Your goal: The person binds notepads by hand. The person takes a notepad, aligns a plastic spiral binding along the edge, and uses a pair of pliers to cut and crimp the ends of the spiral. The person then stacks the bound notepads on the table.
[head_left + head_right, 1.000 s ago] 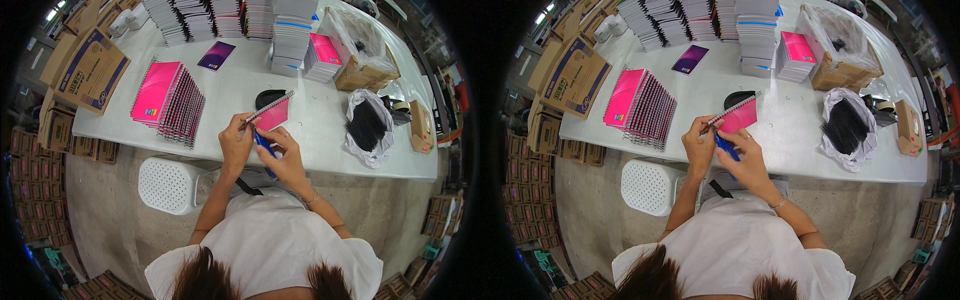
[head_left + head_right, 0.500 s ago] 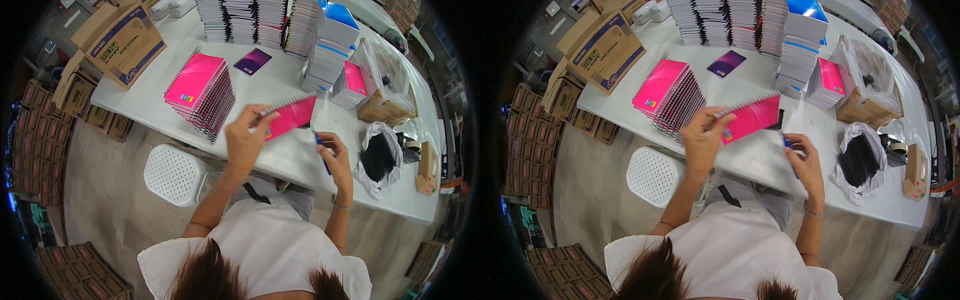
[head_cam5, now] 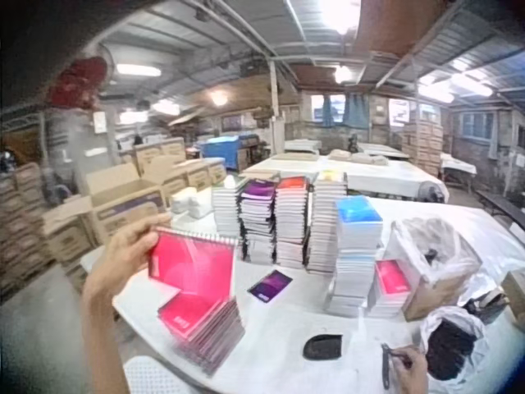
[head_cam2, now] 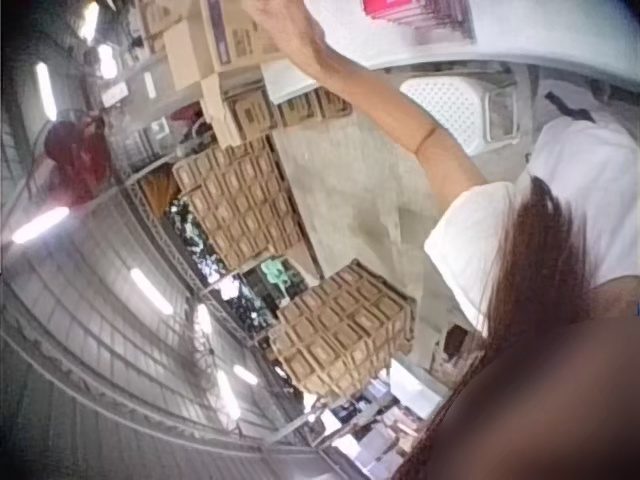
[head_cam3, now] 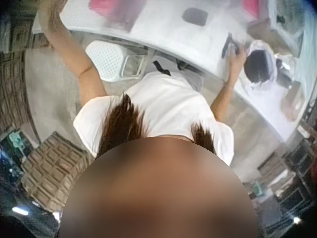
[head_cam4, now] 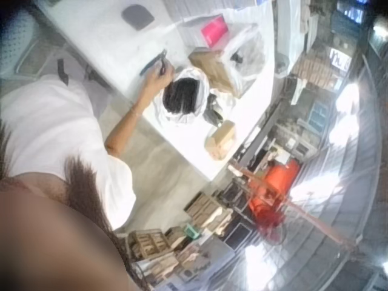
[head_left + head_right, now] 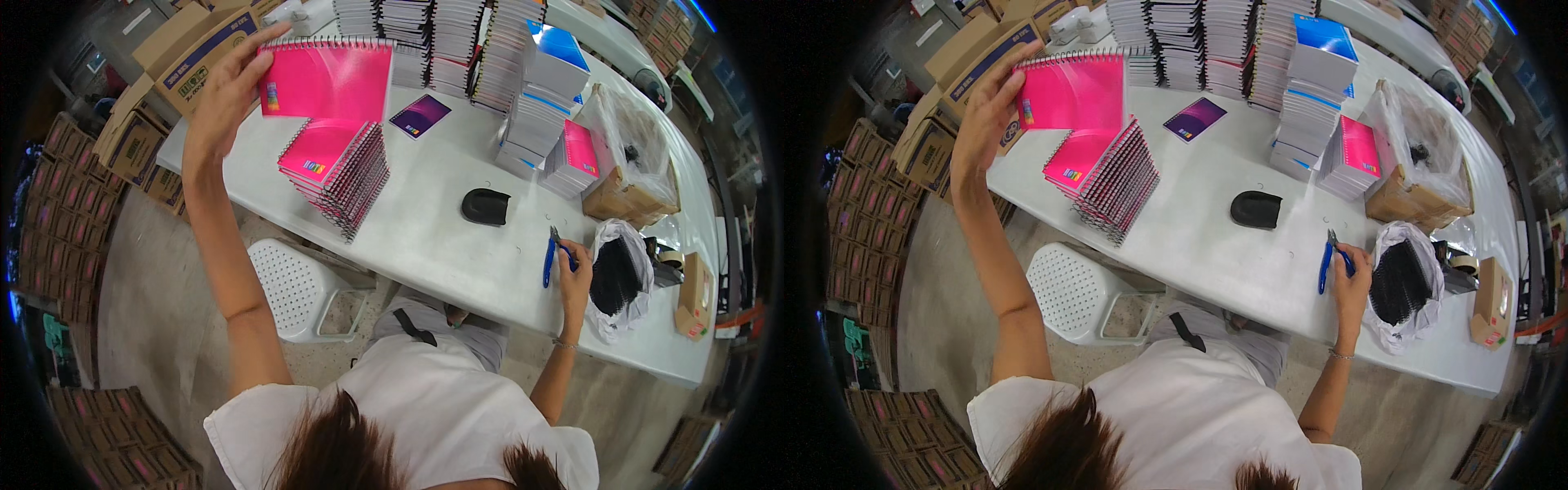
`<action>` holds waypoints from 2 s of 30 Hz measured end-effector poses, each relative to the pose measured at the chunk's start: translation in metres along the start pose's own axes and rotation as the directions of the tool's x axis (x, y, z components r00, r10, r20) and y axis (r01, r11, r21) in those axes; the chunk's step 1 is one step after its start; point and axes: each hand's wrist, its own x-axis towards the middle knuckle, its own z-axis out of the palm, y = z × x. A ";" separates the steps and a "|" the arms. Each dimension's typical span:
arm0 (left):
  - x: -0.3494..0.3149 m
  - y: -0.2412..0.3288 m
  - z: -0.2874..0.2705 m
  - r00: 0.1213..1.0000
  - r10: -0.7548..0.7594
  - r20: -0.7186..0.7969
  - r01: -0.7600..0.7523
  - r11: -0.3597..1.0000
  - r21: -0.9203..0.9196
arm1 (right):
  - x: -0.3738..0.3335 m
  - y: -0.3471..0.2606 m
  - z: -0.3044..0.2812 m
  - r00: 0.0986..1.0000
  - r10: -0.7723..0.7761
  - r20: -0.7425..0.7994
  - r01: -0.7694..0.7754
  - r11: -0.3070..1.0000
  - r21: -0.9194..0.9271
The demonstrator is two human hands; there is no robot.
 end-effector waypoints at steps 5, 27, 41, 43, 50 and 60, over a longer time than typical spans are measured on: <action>0.044 -0.012 0.003 0.962 0.052 0.267 -0.120 0.963 0.242 | 0.009 -0.019 -0.002 1.000 0.015 0.017 -0.015 1.000 -0.003; 0.040 -0.088 0.080 0.771 -0.021 0.637 -0.374 0.794 0.480 | 0.049 -0.053 -0.020 0.993 -0.115 -0.016 0.114 0.992 -0.049; 0.035 -0.075 0.075 0.803 0.030 0.595 -0.392 0.778 0.490 | 0.163 -0.049 -0.013 0.829 -0.558 -0.020 0.537 0.807 -0.248; 0.025 -0.054 0.083 0.833 0.094 0.545 -0.424 0.740 0.522 | 0.174 -0.039 -0.004 0.843 -0.537 0.037 0.531 0.818 -0.220; -0.045 0.032 0.119 0.787 0.275 0.552 -0.532 0.755 0.384 | 0.190 -0.031 -0.009 0.891 -0.414 0.184 0.452 0.847 -0.279; -0.095 -0.003 0.169 0.688 0.170 0.706 -0.322 0.943 0.087 | 0.210 -0.038 -0.026 0.894 -0.342 0.291 0.405 0.893 -0.195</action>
